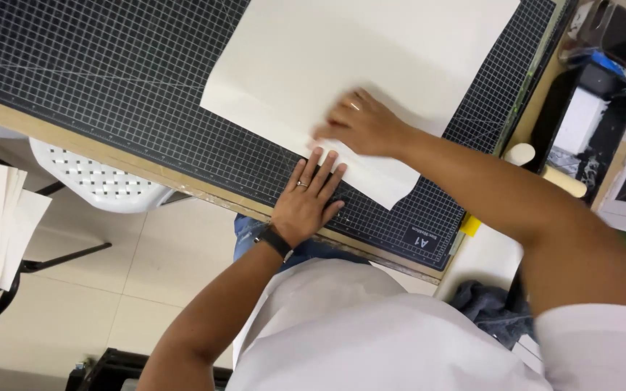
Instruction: Applying a white sheet to a board using a scraper and then applying glue or primer to another board with a roller
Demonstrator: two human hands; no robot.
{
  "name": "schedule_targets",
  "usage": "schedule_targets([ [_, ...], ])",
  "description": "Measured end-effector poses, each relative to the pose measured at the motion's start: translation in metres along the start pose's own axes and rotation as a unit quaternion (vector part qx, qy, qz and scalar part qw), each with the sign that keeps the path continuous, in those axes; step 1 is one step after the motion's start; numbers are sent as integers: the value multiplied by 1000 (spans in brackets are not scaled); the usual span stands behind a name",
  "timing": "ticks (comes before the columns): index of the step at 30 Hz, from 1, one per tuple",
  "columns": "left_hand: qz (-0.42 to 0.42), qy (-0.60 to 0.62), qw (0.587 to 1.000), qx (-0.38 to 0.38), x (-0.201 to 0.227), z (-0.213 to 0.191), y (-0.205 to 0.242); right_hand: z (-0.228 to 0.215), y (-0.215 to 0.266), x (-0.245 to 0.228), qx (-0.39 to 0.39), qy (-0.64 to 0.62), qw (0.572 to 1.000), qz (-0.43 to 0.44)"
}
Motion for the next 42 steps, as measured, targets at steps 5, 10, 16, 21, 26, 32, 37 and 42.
schedule_targets([
  [5, 3, -9, 1000, -25, 1, -1, 0, -11, -5, -5, 34, 14, 999, 1],
  [10, -1, -3, 1000, -27, 1, -1, 0, -44, 88, -36, -74, -35, 996, 32],
  [16, -3, -12, 999, -30, 4, -6, 0, -17, 62, -17, -27, 23, 999, 28],
  [21, -4, -12, 1000, -25, 3, -4, 2, -38, 105, -36, -67, 1, 996, 52],
  [26, -3, -15, 1000, -24, 2, -6, 1, -36, 81, -25, -34, 15, 998, 51],
  [32, -9, -12, 999, -44, 0, -2, -1, -50, 121, -37, -54, 1, 996, 75],
  [37, -2, -11, 999, -44, 4, -3, 2, -40, 116, -24, -6, 4, 993, 117],
  [42, -3, -17, 999, -39, 4, -3, 1, -47, 146, -37, -29, -14, 992, 120],
])
Point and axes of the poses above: each hand's wrist, its own y-axis away from the middle knuckle, its own z-axis out of the palm, x = y × z, the point moved 9 cm from there along -y, towards the middle knuckle, and after that the axes turned 2 degrees about -x, right-handed, at the moved point
